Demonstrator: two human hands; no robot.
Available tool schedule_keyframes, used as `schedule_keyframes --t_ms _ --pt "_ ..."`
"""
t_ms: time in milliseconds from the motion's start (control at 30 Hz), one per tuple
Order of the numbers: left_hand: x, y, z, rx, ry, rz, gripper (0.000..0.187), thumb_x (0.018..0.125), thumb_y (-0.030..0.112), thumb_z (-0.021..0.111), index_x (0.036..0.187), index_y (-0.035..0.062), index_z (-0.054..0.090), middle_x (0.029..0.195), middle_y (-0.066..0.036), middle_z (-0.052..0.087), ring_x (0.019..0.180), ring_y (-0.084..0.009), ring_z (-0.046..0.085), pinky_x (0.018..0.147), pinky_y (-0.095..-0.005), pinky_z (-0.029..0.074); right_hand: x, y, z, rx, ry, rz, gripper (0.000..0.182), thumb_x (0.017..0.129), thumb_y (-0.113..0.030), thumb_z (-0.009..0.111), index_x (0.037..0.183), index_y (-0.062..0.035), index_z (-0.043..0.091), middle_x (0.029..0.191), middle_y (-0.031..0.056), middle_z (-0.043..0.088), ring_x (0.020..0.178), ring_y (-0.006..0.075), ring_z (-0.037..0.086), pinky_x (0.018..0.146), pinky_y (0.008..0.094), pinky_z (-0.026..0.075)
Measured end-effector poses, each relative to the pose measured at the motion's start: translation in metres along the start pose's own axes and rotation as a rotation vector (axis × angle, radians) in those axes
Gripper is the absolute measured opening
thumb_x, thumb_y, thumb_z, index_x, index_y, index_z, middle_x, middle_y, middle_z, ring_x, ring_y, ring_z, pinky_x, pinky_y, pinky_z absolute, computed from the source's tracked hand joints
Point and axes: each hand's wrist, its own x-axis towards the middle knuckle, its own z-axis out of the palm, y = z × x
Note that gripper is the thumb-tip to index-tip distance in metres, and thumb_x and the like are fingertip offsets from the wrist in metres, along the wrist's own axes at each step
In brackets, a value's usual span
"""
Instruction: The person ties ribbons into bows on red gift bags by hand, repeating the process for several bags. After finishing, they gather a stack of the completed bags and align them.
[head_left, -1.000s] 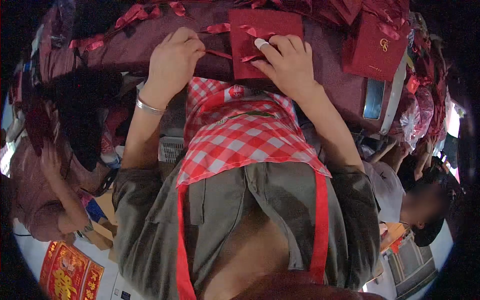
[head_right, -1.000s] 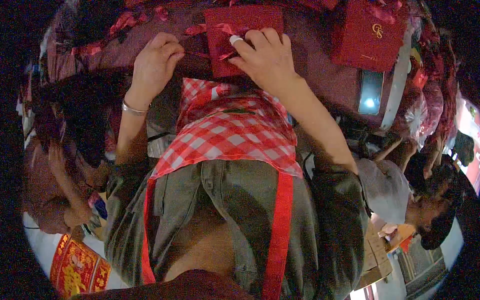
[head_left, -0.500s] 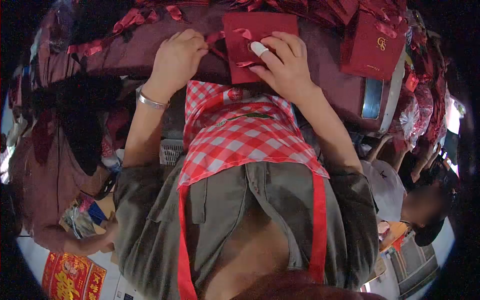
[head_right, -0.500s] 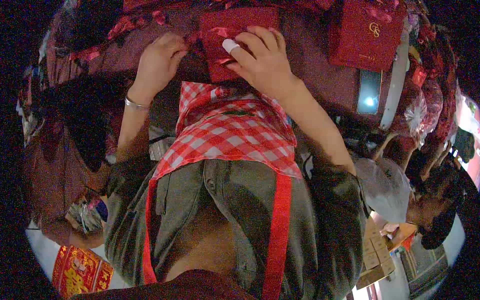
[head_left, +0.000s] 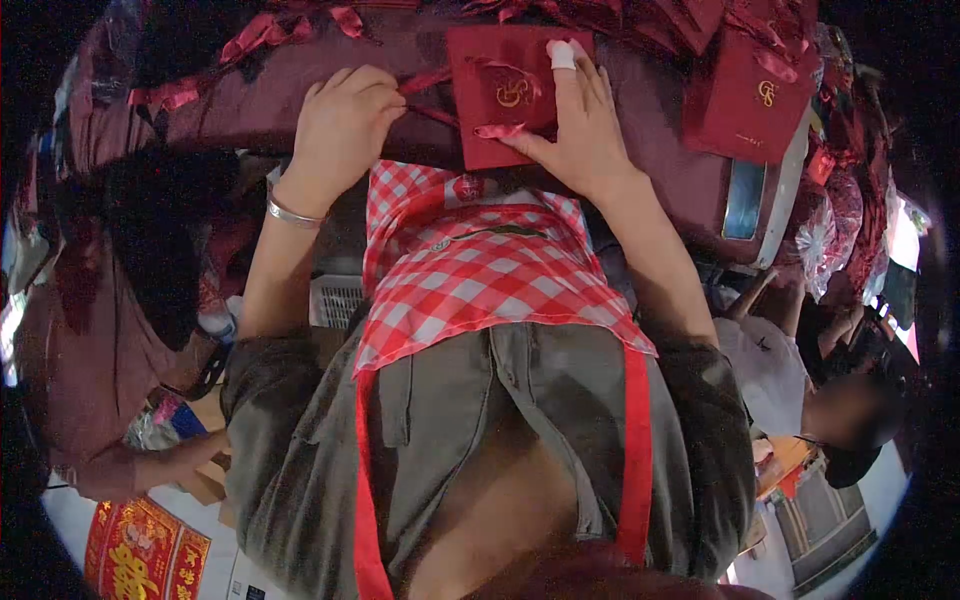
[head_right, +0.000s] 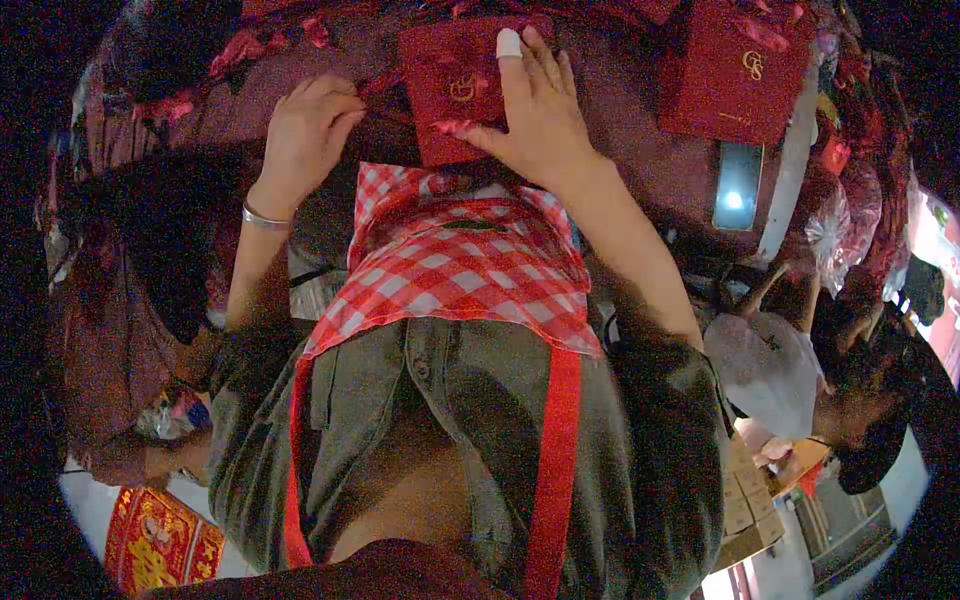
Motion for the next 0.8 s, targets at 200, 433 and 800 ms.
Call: schedule_keyframes --t_ms 200,433,800 --pt "-0.009 -0.014 -0.006 0.081 0.061 0.002 0.007 0.078 0.016 0.062 0.082 0.0102 0.064 0.092 -0.001 0.061 0.088 -0.0237 0.058 0.071 -0.0410 0.045 0.002 -0.001 0.001 -0.030 -0.031 0.024 0.099 0.071 -0.047 0.072 0.140 0.0019 0.021 0.140 0.0287 0.029 0.133 0.0400 0.026 0.108 0.0516 0.020" --pt "-0.019 -0.028 -0.011 0.133 0.089 -0.085 0.009 0.078 0.016 0.063 0.082 0.0074 0.064 0.092 -0.003 0.063 0.085 -0.0260 0.060 0.070 -0.0390 0.045 -0.001 0.005 0.001 -0.068 -0.036 -0.020 0.089 0.071 -0.049 0.071 0.136 -0.0011 0.034 0.145 0.0175 0.029 0.136 0.0339 0.022 0.109 0.0518 0.019" --pt "-0.030 -0.035 -0.021 -0.503 -0.036 -0.185 0.008 0.079 0.003 0.063 0.086 -0.0004 0.061 0.083 -0.011 0.062 0.077 -0.0236 0.061 0.071 -0.0309 0.048 -0.034 0.018 -0.065 0.015 -0.185 -0.291 0.065 0.056 -0.014 0.078 0.117 -0.0082 0.055 0.129 0.0120 0.051 0.114 0.0297 0.052 0.099 0.0479 0.039"
